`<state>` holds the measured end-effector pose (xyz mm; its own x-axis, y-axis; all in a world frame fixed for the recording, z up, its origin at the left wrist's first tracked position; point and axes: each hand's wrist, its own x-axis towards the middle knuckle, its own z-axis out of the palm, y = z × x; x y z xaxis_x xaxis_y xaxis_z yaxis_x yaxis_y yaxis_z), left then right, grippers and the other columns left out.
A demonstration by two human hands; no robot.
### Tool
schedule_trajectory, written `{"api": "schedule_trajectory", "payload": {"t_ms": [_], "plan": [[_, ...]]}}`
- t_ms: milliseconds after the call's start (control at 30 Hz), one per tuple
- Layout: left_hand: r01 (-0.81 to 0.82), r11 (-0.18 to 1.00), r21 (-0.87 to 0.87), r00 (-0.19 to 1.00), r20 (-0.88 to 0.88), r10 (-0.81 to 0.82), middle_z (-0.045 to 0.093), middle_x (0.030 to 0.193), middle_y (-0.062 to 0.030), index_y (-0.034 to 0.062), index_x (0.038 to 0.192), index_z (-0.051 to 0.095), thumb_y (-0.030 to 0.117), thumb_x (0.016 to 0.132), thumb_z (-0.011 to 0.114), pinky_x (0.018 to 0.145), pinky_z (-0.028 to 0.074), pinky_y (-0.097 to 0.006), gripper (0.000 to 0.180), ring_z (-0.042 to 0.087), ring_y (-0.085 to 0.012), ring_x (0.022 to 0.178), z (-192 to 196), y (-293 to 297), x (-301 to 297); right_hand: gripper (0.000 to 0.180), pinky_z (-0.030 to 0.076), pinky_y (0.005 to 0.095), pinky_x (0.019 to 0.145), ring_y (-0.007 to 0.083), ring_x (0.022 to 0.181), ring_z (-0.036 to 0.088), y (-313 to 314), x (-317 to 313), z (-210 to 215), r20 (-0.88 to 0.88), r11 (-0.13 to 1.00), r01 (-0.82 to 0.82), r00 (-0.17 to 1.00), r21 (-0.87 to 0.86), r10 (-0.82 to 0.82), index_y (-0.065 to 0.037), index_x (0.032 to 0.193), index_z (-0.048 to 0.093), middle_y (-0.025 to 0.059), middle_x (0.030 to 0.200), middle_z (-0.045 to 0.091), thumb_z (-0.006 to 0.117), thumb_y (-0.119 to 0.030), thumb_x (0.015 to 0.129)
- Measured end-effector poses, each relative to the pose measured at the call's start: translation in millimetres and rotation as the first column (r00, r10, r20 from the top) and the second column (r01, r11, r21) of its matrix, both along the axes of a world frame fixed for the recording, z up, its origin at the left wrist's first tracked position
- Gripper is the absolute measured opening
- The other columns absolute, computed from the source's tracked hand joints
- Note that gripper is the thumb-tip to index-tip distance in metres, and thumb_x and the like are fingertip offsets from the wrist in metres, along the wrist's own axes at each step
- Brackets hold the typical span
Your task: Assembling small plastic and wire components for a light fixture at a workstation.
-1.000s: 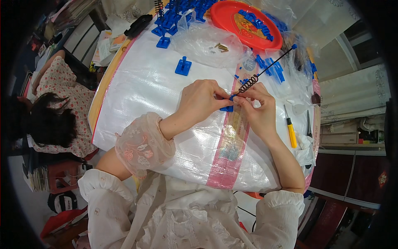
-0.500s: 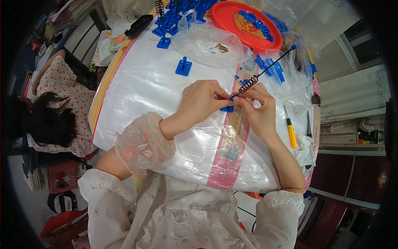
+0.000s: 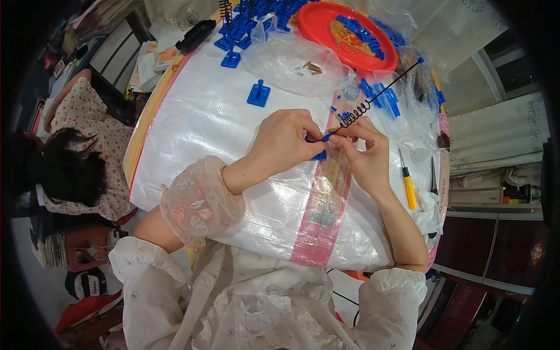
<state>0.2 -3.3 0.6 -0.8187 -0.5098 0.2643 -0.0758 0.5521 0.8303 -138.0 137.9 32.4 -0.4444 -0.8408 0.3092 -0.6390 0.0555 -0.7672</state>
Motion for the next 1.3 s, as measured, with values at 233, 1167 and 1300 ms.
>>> {"api": "schedule_trajectory", "payload": {"t_ms": [233, 1167, 1300], "plan": [[0.032, 0.990, -0.135, 0.997, -0.062, -0.041, 0.068, 0.075, -0.0061, 0.0032, 0.074, 0.076, 0.017, 0.071, 0.083, 0.058, 0.047, -0.033, 0.016, 0.063, -0.0201, 0.061, 11.5, 0.4, 5.0, 0.012, 0.045, 0.0299, 0.076, 0.0150, 0.081, 0.059, 2.4, -3.7, -2.3, 0.201, 1.000, -0.029, 0.979, 0.008, 0.027, 0.002, 0.089, 0.076, 0.0060, 0.085, 0.068, 0.079, -0.005, 0.080], [0.039, 0.971, -0.238, 0.993, -0.100, -0.065, 0.064, 0.071, -0.0036, 0.0049, 0.067, 0.071, 0.014, 0.070, 0.082, 0.080, 0.042, -0.037, 0.015, 0.063, -0.0227, 0.075, 31.4, 3.6, 15.0, 0.011, 0.048, 0.0300, 0.081, 0.0143, 0.086, 0.062, 4.5, -3.8, -3.7, 0.428, 0.995, -0.067, 0.899, -0.071, 0.091, 0.004, 0.093, 0.077, 0.0077, 0.091, 0.069, 0.079, 0.002, 0.083], [0.038, 0.966, -0.256, 0.992, -0.103, -0.066, 0.064, 0.072, -0.0047, 0.0045, 0.069, 0.072, 0.015, 0.071, 0.081, 0.080, 0.042, -0.037, 0.013, 0.063, -0.0239, 0.075, 31.9, 3.8, 15.0, 0.011, 0.047, 0.0297, 0.080, 0.0143, 0.086, 0.062, 4.1, -3.3, -2.6, 0.420, 0.994, -0.066, 0.902, -0.090, 0.098, 0.004, 0.093, 0.077, 0.0076, 0.090, 0.069, 0.079, 0.002, 0.082]]}}
